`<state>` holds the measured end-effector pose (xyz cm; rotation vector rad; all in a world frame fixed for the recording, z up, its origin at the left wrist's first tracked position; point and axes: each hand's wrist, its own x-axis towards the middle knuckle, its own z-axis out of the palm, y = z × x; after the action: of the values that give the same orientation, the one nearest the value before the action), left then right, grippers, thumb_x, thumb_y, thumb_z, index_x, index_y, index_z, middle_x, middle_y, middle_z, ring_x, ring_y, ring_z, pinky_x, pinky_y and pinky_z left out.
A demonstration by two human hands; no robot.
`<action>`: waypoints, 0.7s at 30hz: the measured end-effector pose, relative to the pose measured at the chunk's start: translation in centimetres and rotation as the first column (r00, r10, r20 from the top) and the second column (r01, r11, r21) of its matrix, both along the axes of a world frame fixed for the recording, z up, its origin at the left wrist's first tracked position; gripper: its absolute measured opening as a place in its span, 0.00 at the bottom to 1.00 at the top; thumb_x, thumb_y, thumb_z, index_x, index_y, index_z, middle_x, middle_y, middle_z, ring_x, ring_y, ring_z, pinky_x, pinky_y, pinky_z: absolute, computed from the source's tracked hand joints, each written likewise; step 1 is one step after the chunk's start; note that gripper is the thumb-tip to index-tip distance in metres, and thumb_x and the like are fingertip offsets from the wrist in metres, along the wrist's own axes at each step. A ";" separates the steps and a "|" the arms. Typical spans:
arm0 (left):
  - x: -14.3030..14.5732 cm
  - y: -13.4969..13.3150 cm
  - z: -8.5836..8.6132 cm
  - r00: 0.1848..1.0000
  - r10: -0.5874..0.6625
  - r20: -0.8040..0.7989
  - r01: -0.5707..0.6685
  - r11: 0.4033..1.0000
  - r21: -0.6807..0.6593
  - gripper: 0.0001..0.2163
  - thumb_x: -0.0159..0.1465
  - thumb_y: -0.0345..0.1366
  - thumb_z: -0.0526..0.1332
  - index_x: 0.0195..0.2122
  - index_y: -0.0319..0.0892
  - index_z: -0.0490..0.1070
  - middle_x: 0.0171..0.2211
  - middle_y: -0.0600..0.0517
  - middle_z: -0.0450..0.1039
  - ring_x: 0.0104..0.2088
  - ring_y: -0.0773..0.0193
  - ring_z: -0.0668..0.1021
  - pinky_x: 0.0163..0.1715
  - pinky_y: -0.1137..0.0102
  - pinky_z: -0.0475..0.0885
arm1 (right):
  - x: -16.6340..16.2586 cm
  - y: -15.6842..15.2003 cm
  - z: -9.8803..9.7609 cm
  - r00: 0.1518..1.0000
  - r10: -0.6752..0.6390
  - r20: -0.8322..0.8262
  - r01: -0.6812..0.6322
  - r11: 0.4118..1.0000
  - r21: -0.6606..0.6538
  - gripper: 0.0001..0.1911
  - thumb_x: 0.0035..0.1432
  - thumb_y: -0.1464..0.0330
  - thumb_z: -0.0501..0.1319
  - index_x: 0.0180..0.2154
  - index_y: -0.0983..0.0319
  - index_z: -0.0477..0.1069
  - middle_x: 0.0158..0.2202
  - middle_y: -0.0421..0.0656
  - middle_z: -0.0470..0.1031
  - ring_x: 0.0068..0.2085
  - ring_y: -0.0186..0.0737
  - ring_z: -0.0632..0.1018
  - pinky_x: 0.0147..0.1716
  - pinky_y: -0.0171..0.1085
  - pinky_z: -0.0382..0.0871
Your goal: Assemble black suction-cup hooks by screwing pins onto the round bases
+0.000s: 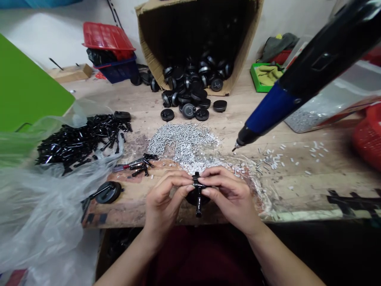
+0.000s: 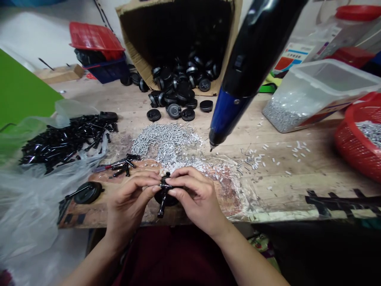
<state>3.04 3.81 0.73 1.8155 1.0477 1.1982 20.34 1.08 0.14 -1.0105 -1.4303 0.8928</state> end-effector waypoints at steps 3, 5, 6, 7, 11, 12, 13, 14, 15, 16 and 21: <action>0.1 -0.2 -0.2 1.000 0.026 0.012 -0.026 0.999 -0.026 0.06 0.59 0.25 0.63 0.33 0.44 0.73 0.34 0.54 0.74 0.40 0.67 0.76 0.43 0.70 0.70 | -0.1 0.0 0.0 1.000 0.002 -0.008 -0.002 1.000 -0.026 0.12 0.55 0.76 0.63 0.40 0.57 0.76 0.40 0.43 0.73 0.43 0.36 0.76 0.41 0.37 0.72; 0.1 -0.3 -0.4 0.999 0.035 -0.005 -0.035 0.999 0.012 0.07 0.58 0.25 0.64 0.34 0.44 0.74 0.34 0.54 0.75 0.40 0.66 0.77 0.43 0.69 0.71 | -0.2 0.0 -0.3 0.999 -0.015 -0.035 0.014 0.999 -0.052 0.12 0.55 0.76 0.63 0.40 0.57 0.77 0.40 0.43 0.73 0.43 0.36 0.76 0.41 0.37 0.72; 0.2 -0.4 -0.5 0.999 0.042 -0.026 -0.040 0.997 0.063 0.08 0.58 0.24 0.64 0.35 0.44 0.74 0.35 0.53 0.76 0.40 0.65 0.77 0.43 0.69 0.71 | -0.4 0.0 -0.5 0.998 -0.029 -0.059 0.025 0.997 -0.068 0.12 0.54 0.75 0.63 0.40 0.56 0.77 0.40 0.43 0.73 0.43 0.37 0.76 0.42 0.37 0.71; 0.2 -0.5 -0.6 0.997 0.049 -0.058 -0.041 0.991 0.129 0.10 0.57 0.23 0.64 0.37 0.44 0.74 0.36 0.53 0.76 0.40 0.65 0.77 0.44 0.68 0.71 | -0.5 -0.1 -0.7 0.995 -0.045 -0.087 0.038 0.996 -0.084 0.12 0.55 0.75 0.63 0.40 0.56 0.77 0.40 0.43 0.73 0.43 0.37 0.76 0.42 0.37 0.71; 0.2 -1.1 -1.1 0.975 0.081 -0.208 -0.004 0.937 0.349 0.19 0.57 0.19 0.61 0.47 0.43 0.72 0.43 0.49 0.76 0.45 0.62 0.76 0.48 0.63 0.69 | -0.9 -0.1 -1.3 0.982 -0.095 -0.161 0.075 0.989 -0.130 0.12 0.55 0.75 0.64 0.40 0.55 0.77 0.41 0.42 0.72 0.45 0.36 0.75 0.43 0.35 0.71; 0.1 -1.3 -1.2 0.971 0.082 -0.224 0.001 0.937 0.348 0.20 0.57 0.18 0.61 0.49 0.43 0.70 0.45 0.48 0.75 0.46 0.61 0.75 0.49 0.62 0.69 | -0.9 -0.1 -1.3 0.981 -0.097 -0.168 0.074 0.988 -0.136 0.12 0.55 0.75 0.64 0.40 0.54 0.77 0.41 0.42 0.72 0.46 0.36 0.75 0.42 0.34 0.71; 0.1 -1.5 -1.4 0.972 0.080 -0.220 -0.004 0.945 0.326 0.22 0.57 0.19 0.61 0.51 0.43 0.68 0.46 0.47 0.74 0.48 0.60 0.75 0.49 0.62 0.69 | -1.0 0.0 -1.3 0.980 -0.095 -0.173 0.070 0.988 -0.141 0.12 0.55 0.75 0.64 0.40 0.54 0.77 0.41 0.42 0.72 0.46 0.36 0.75 0.42 0.34 0.71; 0.1 -1.7 -1.6 0.977 0.078 -0.199 -0.018 0.958 0.287 0.22 0.58 0.20 0.61 0.53 0.43 0.67 0.47 0.47 0.73 0.49 0.60 0.74 0.50 0.62 0.69 | -1.0 0.0 -1.3 0.979 -0.092 -0.180 0.066 0.987 -0.144 0.12 0.55 0.75 0.64 0.40 0.54 0.77 0.41 0.42 0.72 0.45 0.36 0.75 0.42 0.33 0.71; 0.0 -1.8 -1.7 0.982 0.077 -0.171 -0.033 0.969 0.246 0.23 0.58 0.20 0.61 0.54 0.43 0.66 0.48 0.46 0.73 0.50 0.59 0.74 0.50 0.61 0.69 | -1.0 0.0 -1.3 0.978 -0.091 -0.186 0.064 0.987 -0.145 0.12 0.55 0.75 0.64 0.40 0.54 0.77 0.41 0.41 0.72 0.45 0.35 0.75 0.41 0.33 0.71; 0.0 -1.9 -1.9 0.986 0.076 -0.149 -0.043 0.976 0.212 0.23 0.58 0.21 0.61 0.54 0.43 0.65 0.49 0.46 0.72 0.50 0.59 0.73 0.50 0.61 0.69 | -1.0 -0.1 -1.3 0.978 -0.093 -0.189 0.065 0.987 -0.146 0.12 0.55 0.75 0.64 0.40 0.53 0.77 0.41 0.41 0.72 0.45 0.35 0.75 0.41 0.32 0.71; 0.0 -2.0 -1.8 0.974 0.078 -0.213 -0.013 0.957 0.291 0.20 0.58 0.19 0.60 0.50 0.43 0.68 0.50 0.45 0.72 0.51 0.58 0.73 0.50 0.60 0.69 | -1.0 -0.1 -1.4 0.983 -0.097 -0.158 0.074 0.986 -0.148 0.12 0.55 0.74 0.63 0.39 0.54 0.76 0.41 0.41 0.72 0.45 0.34 0.75 0.41 0.32 0.71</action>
<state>3.08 1.81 -1.10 2.2049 1.0876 1.2485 19.30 0.95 -1.30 -1.0705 -1.1892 1.0017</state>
